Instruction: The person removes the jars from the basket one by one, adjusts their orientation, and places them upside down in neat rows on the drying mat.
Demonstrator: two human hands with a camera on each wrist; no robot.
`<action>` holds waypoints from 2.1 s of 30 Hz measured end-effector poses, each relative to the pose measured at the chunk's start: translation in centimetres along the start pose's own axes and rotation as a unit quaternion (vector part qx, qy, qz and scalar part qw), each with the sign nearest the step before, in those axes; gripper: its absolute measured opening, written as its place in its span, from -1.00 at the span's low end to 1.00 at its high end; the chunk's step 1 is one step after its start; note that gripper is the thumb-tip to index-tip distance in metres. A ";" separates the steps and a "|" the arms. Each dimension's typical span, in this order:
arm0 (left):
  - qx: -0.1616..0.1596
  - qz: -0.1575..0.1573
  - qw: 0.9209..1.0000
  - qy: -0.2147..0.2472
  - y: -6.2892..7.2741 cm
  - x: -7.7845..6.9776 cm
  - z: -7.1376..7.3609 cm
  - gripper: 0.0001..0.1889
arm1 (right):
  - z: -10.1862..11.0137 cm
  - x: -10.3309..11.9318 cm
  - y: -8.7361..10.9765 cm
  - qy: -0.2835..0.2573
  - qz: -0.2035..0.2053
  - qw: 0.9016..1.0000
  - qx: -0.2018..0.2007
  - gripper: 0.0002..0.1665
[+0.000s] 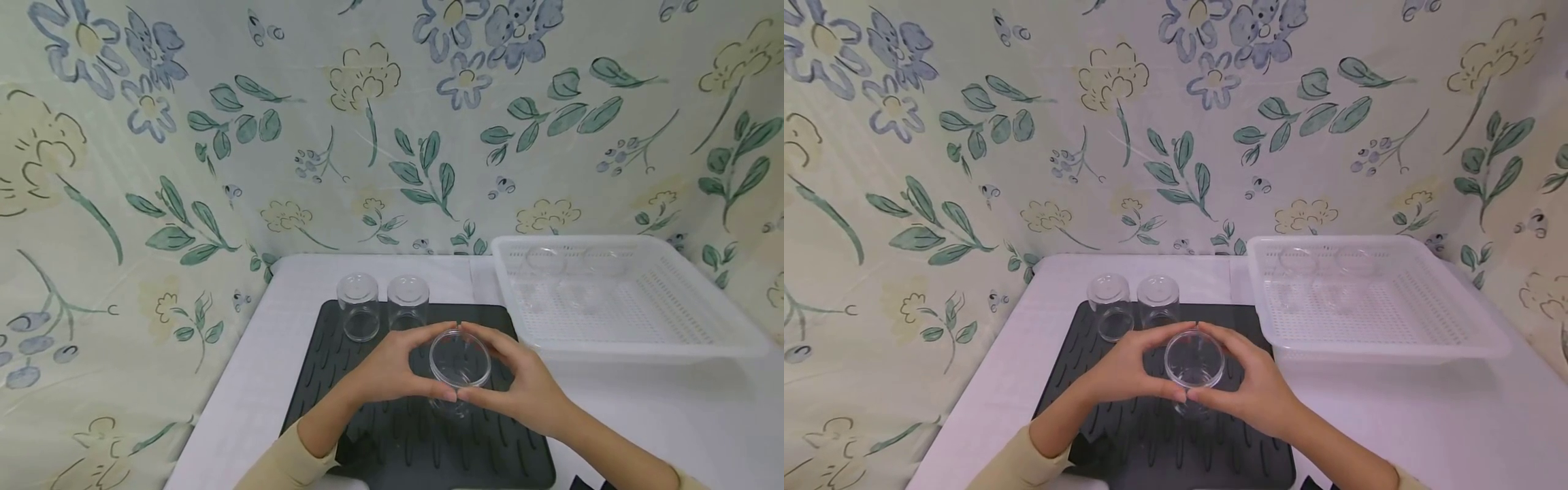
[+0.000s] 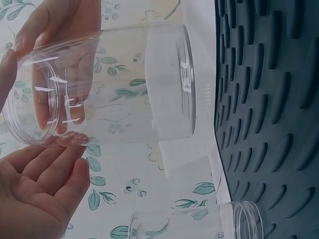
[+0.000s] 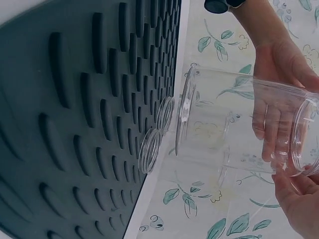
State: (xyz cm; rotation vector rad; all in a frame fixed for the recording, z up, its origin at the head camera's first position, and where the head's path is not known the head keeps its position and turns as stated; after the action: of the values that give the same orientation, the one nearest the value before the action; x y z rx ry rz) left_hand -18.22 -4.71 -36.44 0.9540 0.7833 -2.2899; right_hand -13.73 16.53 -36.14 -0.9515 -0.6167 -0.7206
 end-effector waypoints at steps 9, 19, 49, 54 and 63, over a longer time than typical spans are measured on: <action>-0.023 -0.002 0.999 0.030 -0.2 0.2 -0.2 -0.24 | 0.0 -0.3 0.3 -0.014 -0.004 1.000 -0.008 0.02; -0.071 -0.014 0.997 0.029 0.0 -0.7 1.0 -0.26 | -1.6 -4.7 1.9 -0.046 -0.085 0.995 0.038 0.15; -0.070 -0.017 0.996 0.042 1.2 0.7 1.6 -0.24 | 0.1 -7.0 3.3 -0.214 -0.042 0.973 0.073 -0.12; -0.044 0.015 0.998 0.031 1.6 1.5 1.2 -0.24 | 1.8 -6.5 3.6 -0.199 -0.036 0.977 0.067 -0.10; 0.002 0.082 0.997 0.015 1.8 2.7 -0.1 -0.22 | 4.1 -5.8 3.6 -0.173 -0.024 0.984 0.042 -0.11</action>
State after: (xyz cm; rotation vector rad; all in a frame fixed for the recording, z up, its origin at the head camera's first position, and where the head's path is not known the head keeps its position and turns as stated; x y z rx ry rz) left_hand -18.59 -6.51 -39.08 1.0174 0.6871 -2.1420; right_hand -15.11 23.12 -40.43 -0.9940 -0.9709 -0.5710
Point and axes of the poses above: each hand's wrist, its own y-axis away from the middle knuckle, its own z-axis out of the back of the hand, x = y × z, the point moved 2 cm from there along -y, towards the middle knuckle, and after that the axes turned 6 degrees about -y, right-handed, at the moved point
